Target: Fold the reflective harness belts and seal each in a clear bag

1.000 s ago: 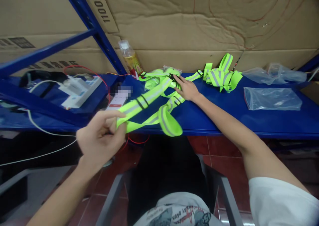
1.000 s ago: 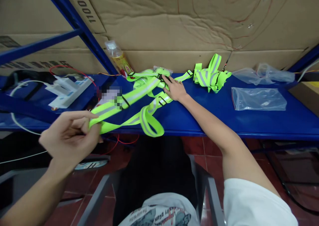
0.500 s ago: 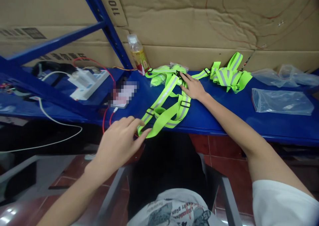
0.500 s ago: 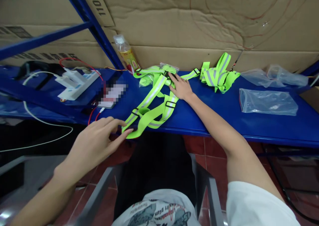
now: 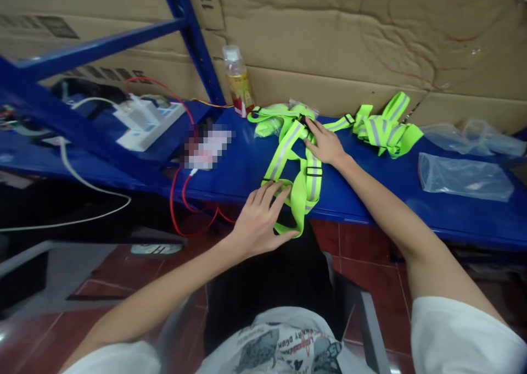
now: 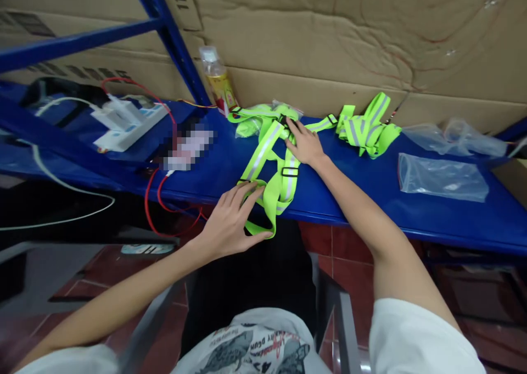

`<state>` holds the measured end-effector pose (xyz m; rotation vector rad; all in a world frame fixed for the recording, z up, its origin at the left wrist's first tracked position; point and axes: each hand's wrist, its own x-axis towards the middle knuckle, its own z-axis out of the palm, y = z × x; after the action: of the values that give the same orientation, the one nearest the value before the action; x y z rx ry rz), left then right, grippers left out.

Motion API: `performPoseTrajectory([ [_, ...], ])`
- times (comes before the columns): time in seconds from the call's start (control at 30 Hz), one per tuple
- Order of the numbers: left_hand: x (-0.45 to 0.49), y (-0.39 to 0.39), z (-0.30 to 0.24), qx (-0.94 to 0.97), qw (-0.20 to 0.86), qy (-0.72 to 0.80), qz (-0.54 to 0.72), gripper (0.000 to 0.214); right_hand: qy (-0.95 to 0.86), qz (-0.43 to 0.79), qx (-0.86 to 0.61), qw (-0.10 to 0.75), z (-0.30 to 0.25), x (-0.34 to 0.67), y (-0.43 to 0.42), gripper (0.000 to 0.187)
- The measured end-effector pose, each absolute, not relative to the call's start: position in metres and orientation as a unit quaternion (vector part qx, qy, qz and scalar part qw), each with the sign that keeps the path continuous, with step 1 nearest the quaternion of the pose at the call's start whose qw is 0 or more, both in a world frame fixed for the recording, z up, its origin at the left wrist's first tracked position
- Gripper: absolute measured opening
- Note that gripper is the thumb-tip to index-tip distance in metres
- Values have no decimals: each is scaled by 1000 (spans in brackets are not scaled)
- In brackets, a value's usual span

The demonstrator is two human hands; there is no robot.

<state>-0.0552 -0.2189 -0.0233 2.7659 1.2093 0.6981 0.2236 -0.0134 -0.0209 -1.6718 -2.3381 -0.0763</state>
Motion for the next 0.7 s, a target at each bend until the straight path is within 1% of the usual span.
performPoseTrajectory([
  [0.13,-47,-226,-29,911,25,356,206,102,-807,-6,-569,157,-23,225,-11,84],
  [0.17,-46,-226,-31,915,21,353,195,101,-807,-4,-568,162,-24,226,-11,84],
  [0.2,-45,-226,-34,916,13,355,184,95,-806,-3,-568,165,-25,227,-10,85],
  [0.27,-47,-223,-39,914,-7,366,177,73,-807,-2,-566,170,-27,228,-8,86],
  [0.33,-54,-218,-37,914,-10,355,199,58,-808,0,-563,171,-28,228,-7,86],
  [0.4,-64,-214,-26,918,22,316,238,41,-810,1,-562,168,-28,227,-7,86],
  [0.47,-77,-209,-6,921,97,280,255,21,-811,2,-562,165,-28,227,-6,86],
  [0.5,-84,-208,6,920,168,261,238,22,-811,2,-562,164,-29,227,-6,85],
  [0.53,-90,-206,17,917,249,230,209,29,-810,3,-562,164,-29,227,-5,86],
  [0.6,-100,-203,36,895,354,207,175,38,-809,5,-563,167,-30,228,-4,86],
  [0.63,-104,-200,43,883,379,214,176,41,-809,6,-563,169,-30,228,-4,86],
  [0.67,-109,-197,47,870,378,246,198,43,-810,7,-561,170,-30,228,-4,86],
  [0.7,-114,-193,49,859,357,287,229,45,-811,9,-560,171,-30,228,-4,86],
])
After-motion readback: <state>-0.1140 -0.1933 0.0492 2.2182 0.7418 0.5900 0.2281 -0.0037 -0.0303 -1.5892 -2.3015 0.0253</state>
